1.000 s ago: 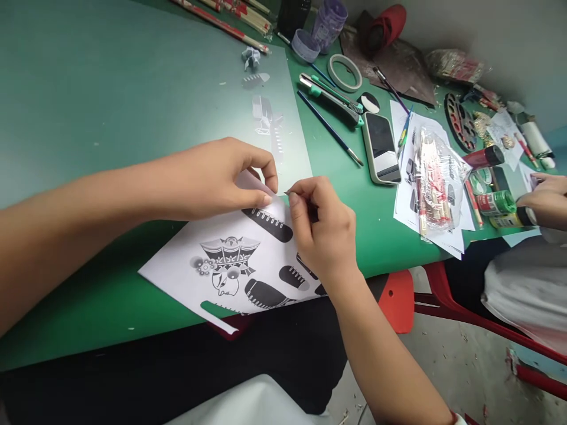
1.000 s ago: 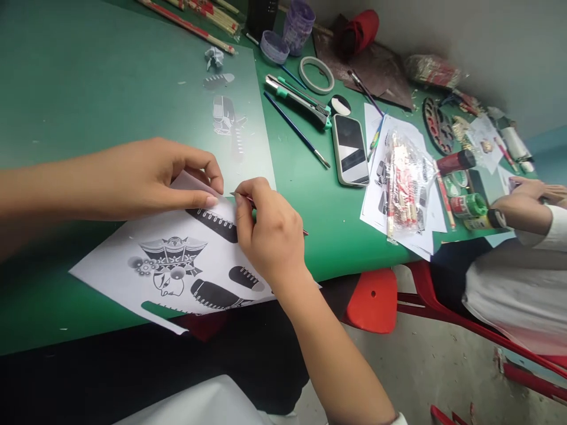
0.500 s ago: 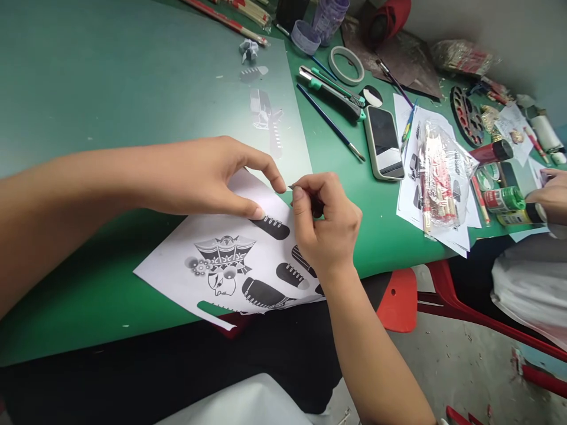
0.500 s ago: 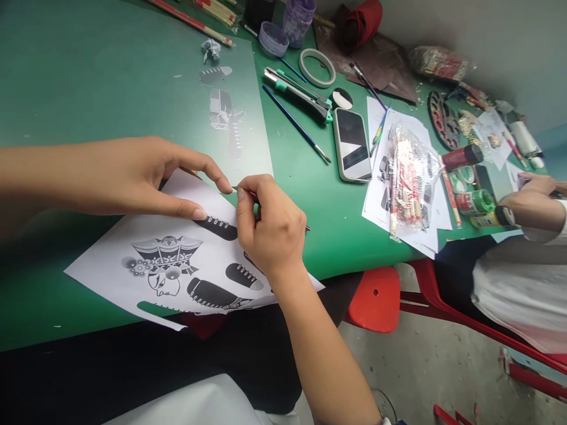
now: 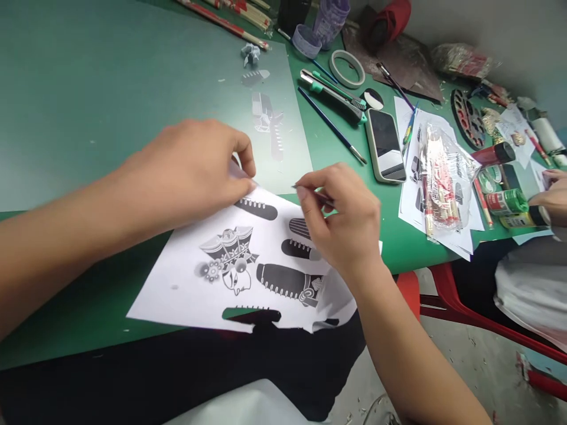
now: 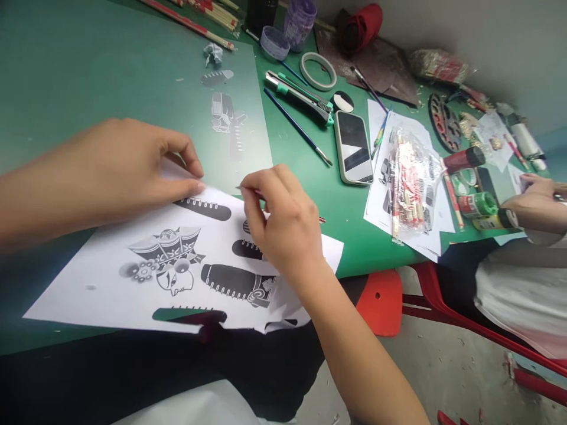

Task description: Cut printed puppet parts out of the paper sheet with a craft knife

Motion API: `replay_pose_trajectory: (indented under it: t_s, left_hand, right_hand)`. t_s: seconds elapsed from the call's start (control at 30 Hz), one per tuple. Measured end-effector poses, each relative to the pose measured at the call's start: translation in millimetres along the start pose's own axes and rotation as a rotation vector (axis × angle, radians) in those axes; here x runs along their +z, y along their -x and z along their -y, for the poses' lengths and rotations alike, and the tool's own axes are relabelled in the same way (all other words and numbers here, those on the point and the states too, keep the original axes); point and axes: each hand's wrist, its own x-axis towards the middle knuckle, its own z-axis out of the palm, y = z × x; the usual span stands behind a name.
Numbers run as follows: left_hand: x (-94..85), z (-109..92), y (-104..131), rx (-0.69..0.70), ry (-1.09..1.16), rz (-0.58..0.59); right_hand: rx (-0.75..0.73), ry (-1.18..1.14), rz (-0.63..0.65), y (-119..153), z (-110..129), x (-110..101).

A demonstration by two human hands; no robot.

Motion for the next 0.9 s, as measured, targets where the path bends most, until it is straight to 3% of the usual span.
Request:
replay_pose_trajectory:
  t_s: [0.07,0.13,0.4,0.57,0.63,0.8,0.9]
  left_hand:
    - [-3.8,2,1,-0.017,-0.140,0.082]
    - [-5.2,7,0,-0.040,-0.278,0.174]
    - [-2.0,12,-1,0.092,-0.286,0.264]
    - [2.2,4,1,-0.049,-0.219,0.164]
    - [5.8,3,0,-0.045,-0.212,0.157]
    - [11.2,4,1,-0.011,-0.279,0.174]
    - [7.2,2,1,0.002,-0.370,0.254]
  right_hand:
    - [-0.042,0.019,0.138,2,-1,2]
    - [-0.103,0.031,0.192,7,-2,6]
    - [-0.278,0.003,0.087,12,-2,12]
    - [-0.230,0.085,0.097,-11,-5,-6]
    - [-0.215,0.113,0.129,-16,-3,-6]
    - [-0.197,-0.006,0.055,-6,-3,18]
    - [-0.277,-0.084,0.048,-6,-12,31]
